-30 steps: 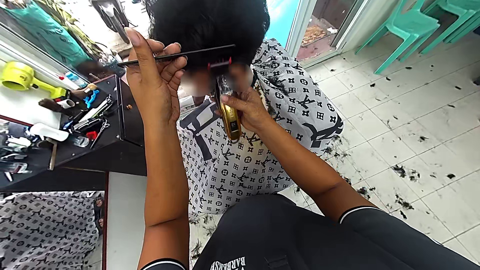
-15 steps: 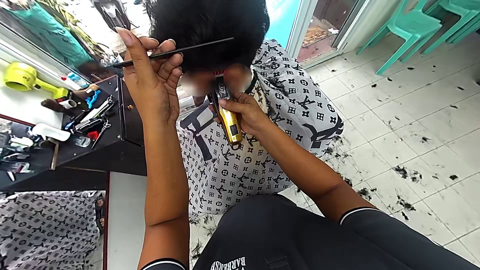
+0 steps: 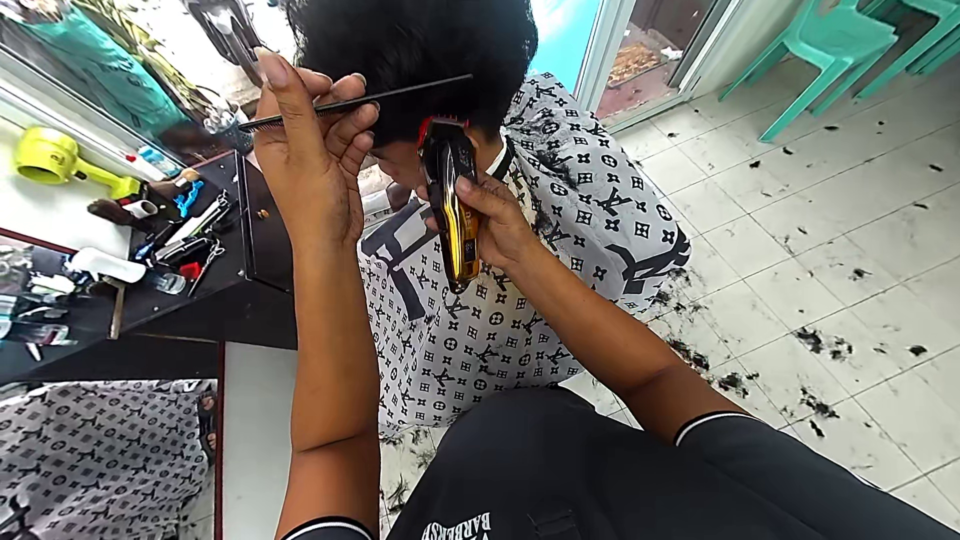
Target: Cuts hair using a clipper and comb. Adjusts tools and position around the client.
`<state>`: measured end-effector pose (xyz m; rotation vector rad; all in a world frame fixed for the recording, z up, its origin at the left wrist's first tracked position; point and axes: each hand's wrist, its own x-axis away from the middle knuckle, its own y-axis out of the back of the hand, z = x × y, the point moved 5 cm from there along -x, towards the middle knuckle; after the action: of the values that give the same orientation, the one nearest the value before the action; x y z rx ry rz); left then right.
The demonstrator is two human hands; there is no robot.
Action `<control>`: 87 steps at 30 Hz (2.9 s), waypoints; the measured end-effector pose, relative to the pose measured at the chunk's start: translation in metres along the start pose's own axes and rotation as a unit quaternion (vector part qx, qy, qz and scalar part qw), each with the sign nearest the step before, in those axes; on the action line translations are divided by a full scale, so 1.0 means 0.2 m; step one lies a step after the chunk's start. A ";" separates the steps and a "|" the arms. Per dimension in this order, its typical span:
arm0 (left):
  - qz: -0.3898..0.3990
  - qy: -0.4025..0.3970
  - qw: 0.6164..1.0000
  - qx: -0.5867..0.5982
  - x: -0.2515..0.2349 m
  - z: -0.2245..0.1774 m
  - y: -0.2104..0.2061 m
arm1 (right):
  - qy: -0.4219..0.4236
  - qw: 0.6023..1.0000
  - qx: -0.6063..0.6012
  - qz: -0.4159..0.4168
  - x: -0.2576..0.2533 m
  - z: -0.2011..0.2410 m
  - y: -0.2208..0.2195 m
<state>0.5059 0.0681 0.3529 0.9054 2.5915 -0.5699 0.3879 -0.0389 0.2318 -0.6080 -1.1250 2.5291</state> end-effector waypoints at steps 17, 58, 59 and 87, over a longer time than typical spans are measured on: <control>-0.025 -0.016 1.000 -0.001 0.12 0.09 -0.07 | -0.081 0.958 0.267 -0.069 0.12 0.44 0.31; -0.063 -0.054 0.996 0.025 0.14 0.07 -0.10 | -0.051 0.867 0.496 -0.026 0.03 0.49 0.19; -0.071 -0.048 0.996 0.020 0.14 0.08 -0.10 | -0.034 0.858 0.511 -0.021 0.02 0.49 0.16; -0.037 -0.059 0.997 -0.037 0.16 0.03 -0.20 | -0.019 0.896 0.444 0.017 0.01 0.47 0.28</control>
<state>0.4568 0.0526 0.3437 0.7339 2.5305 -0.5269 0.3333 -0.1330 0.2465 -0.3104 0.1132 2.7006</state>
